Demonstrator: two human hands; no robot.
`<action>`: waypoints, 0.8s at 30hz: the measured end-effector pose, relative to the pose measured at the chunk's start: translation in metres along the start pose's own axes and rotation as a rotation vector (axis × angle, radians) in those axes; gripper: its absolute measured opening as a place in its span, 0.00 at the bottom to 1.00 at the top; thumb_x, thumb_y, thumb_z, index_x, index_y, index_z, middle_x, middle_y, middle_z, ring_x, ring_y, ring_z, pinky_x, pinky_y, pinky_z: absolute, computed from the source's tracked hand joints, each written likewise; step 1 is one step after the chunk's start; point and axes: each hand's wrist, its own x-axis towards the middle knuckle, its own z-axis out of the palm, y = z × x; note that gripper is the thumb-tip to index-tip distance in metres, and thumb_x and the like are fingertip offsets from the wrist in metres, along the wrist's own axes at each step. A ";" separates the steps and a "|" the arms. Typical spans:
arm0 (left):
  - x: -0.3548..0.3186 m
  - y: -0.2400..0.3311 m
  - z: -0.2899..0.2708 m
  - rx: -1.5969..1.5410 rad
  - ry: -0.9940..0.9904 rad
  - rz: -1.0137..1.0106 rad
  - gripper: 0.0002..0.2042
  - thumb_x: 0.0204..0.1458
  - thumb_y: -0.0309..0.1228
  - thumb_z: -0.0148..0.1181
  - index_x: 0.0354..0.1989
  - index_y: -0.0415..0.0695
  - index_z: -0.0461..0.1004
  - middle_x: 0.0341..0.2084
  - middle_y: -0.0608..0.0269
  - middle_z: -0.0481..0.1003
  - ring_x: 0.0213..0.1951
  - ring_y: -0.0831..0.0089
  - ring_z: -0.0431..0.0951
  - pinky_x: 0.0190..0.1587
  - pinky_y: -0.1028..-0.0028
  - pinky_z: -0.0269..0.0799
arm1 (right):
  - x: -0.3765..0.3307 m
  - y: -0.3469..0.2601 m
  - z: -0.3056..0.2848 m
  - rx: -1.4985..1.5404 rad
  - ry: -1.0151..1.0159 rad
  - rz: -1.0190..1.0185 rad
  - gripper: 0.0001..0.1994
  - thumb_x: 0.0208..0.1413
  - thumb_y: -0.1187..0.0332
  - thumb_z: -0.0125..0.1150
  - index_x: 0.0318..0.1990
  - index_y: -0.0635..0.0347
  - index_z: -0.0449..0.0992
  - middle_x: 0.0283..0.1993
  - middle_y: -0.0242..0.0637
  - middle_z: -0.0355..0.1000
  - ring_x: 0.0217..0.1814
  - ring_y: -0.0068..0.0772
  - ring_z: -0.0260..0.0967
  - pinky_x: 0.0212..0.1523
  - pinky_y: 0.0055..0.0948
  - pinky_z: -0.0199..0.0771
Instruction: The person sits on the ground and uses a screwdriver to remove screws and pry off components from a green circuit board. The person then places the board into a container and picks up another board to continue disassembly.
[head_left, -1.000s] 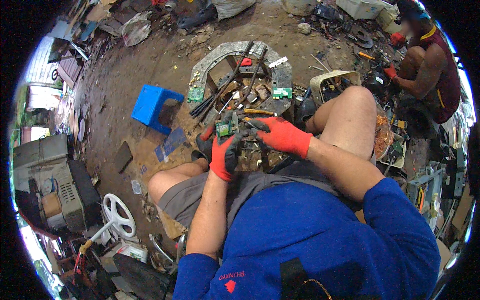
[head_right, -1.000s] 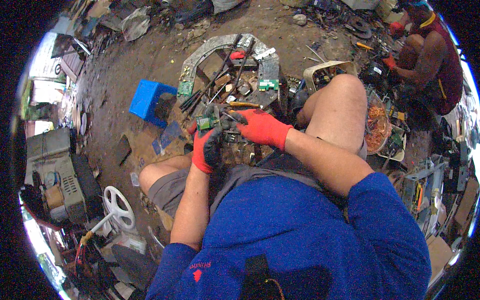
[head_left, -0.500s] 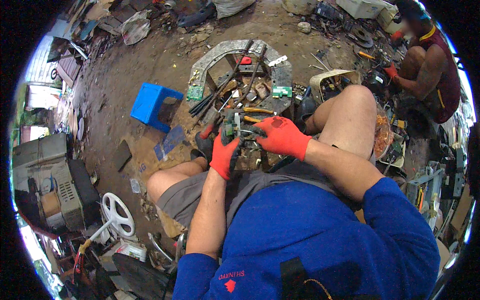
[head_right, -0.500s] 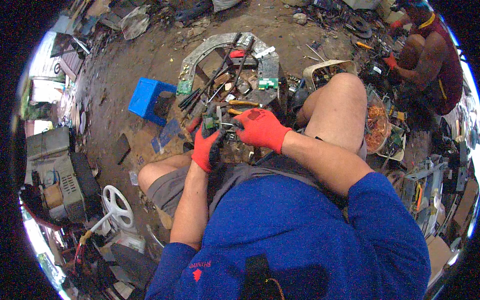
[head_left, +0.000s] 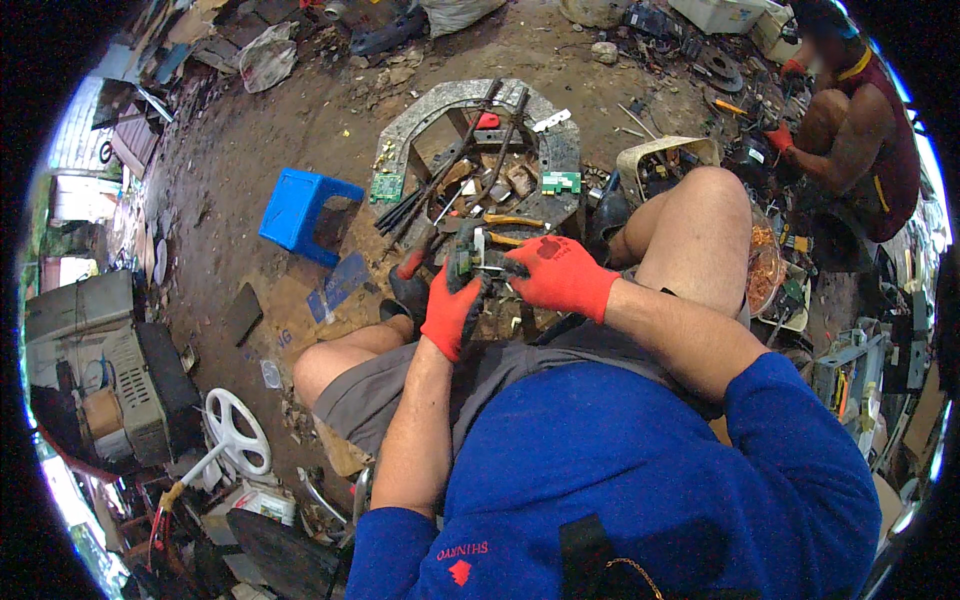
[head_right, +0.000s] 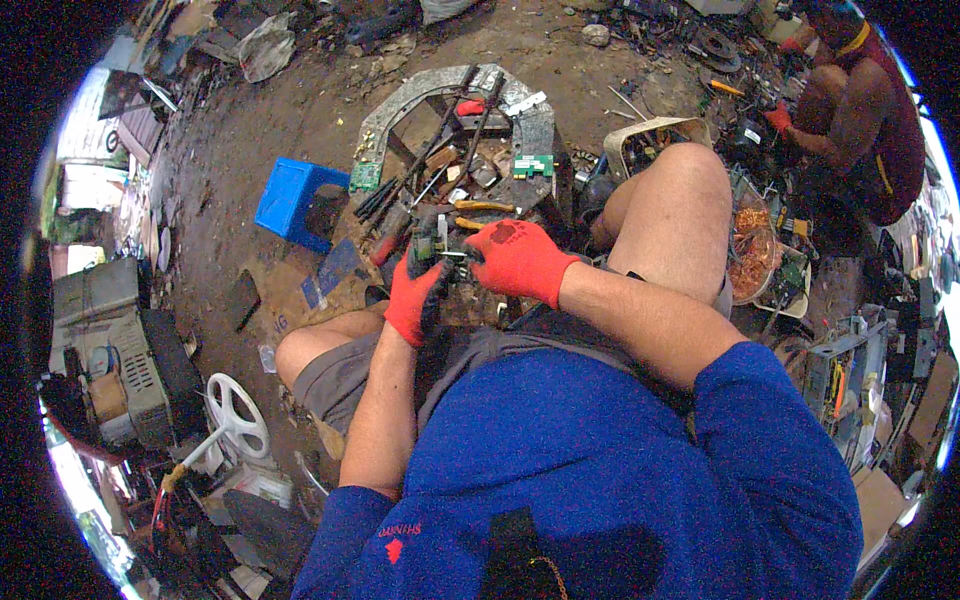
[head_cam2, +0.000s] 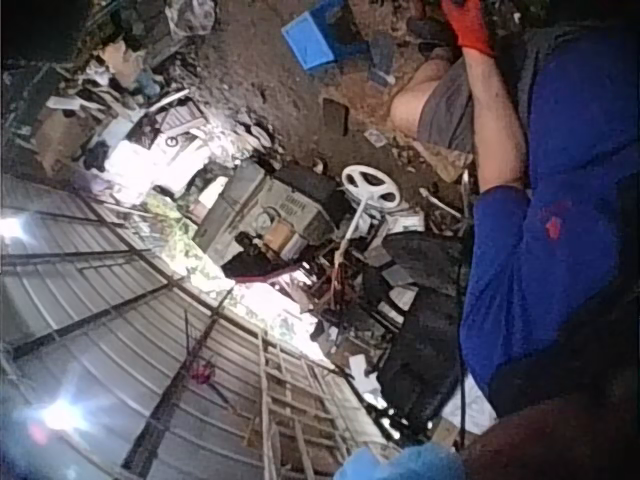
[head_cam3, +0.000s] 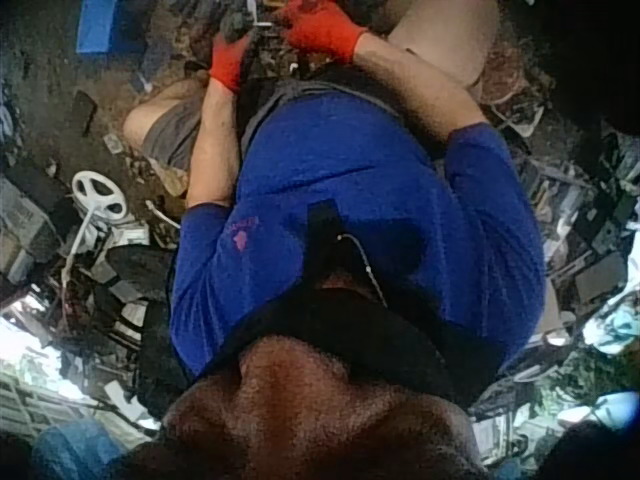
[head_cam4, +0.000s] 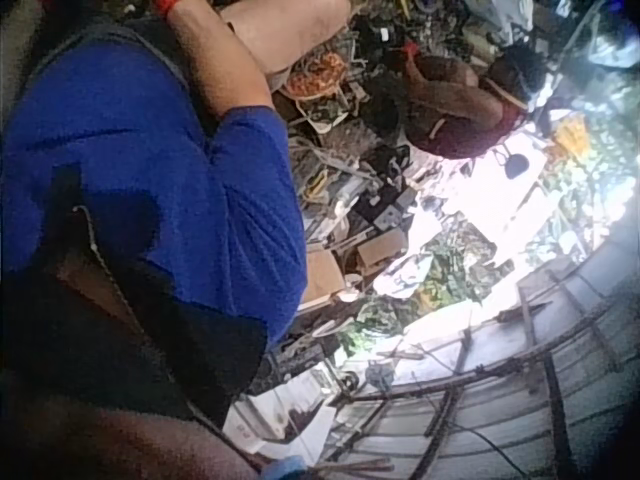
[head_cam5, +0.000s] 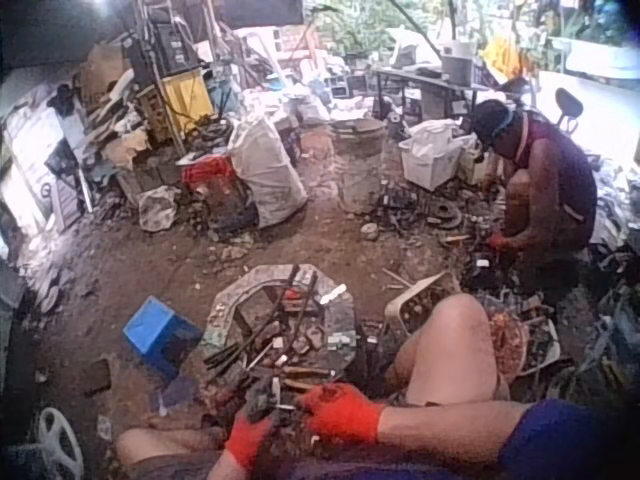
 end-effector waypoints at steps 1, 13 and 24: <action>0.000 0.000 0.000 0.007 -0.003 -0.006 0.20 0.52 0.23 0.57 0.56 0.37 0.67 0.45 0.63 0.75 0.45 0.76 0.73 0.50 0.73 0.68 | 0.000 0.001 0.002 0.002 0.038 -0.016 0.12 0.50 0.59 0.55 0.37 0.53 0.78 0.37 0.45 0.76 0.42 0.50 0.73 0.43 0.45 0.74; -0.001 -0.010 0.004 0.194 0.003 0.024 0.22 0.52 0.24 0.57 0.57 0.38 0.66 0.46 0.60 0.75 0.48 0.74 0.72 0.53 0.72 0.66 | 0.001 0.003 0.004 -0.058 0.020 -0.018 0.12 0.47 0.60 0.56 0.36 0.55 0.77 0.36 0.46 0.75 0.42 0.49 0.74 0.43 0.45 0.74; 0.001 -0.009 0.006 0.147 -0.029 0.046 0.22 0.53 0.26 0.55 0.58 0.37 0.65 0.47 0.59 0.74 0.48 0.73 0.72 0.53 0.71 0.66 | 0.000 -0.008 0.001 -0.071 -0.041 0.035 0.12 0.48 0.61 0.57 0.39 0.57 0.74 0.39 0.46 0.73 0.44 0.49 0.72 0.44 0.45 0.73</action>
